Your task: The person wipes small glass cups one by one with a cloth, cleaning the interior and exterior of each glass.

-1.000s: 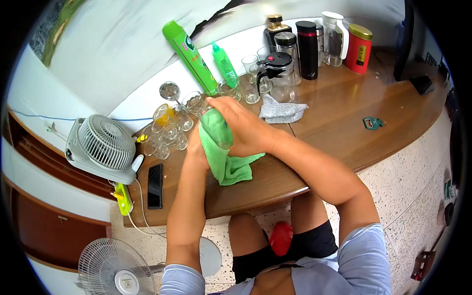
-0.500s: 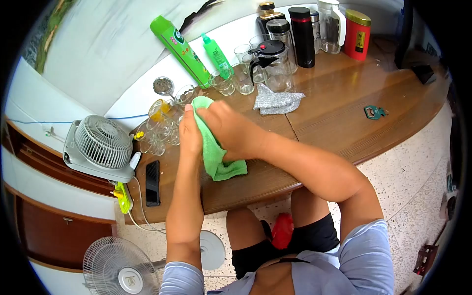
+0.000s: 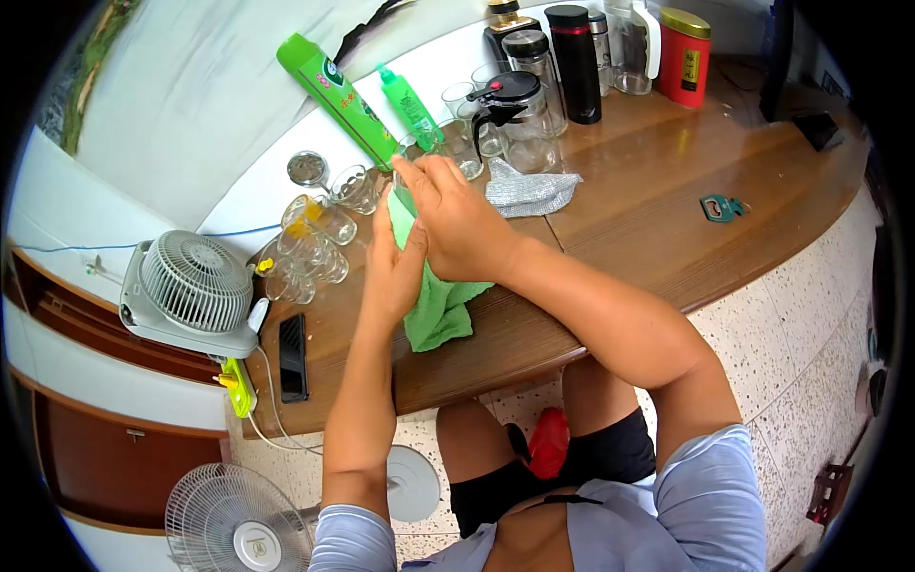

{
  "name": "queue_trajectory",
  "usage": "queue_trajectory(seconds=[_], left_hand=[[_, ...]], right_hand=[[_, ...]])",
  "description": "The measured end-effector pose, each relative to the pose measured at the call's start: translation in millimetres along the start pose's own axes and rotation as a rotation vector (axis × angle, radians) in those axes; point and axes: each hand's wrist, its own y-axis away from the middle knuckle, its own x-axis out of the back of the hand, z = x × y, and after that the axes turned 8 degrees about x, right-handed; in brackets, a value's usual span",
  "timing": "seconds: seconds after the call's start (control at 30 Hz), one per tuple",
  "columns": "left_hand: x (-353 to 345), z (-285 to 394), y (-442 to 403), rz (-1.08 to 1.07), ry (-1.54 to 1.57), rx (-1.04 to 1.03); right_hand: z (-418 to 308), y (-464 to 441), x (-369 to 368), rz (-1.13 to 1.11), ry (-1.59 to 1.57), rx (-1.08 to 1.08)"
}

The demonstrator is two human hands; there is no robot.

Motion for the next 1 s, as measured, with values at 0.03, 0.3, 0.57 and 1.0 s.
queue_trajectory(seconds=[0.03, 0.3, 0.57, 1.0], left_hand=[[3, 3, 0, -0.042, -0.002, 0.02], [24, -9, -10, -0.091, 0.227, 0.174], [26, -17, -16, -0.148, 0.682, 0.456], [21, 11, -3, -0.216, 0.343, 0.282]], right_hand=[[0, 1, -1, -0.006, -0.008, -0.011], [-14, 7, -8, -0.164, -0.109, 0.08], [-21, 4, -7, -0.169, -0.157, 0.117], [1, -3, 4, -0.058, 0.013, -0.069]])
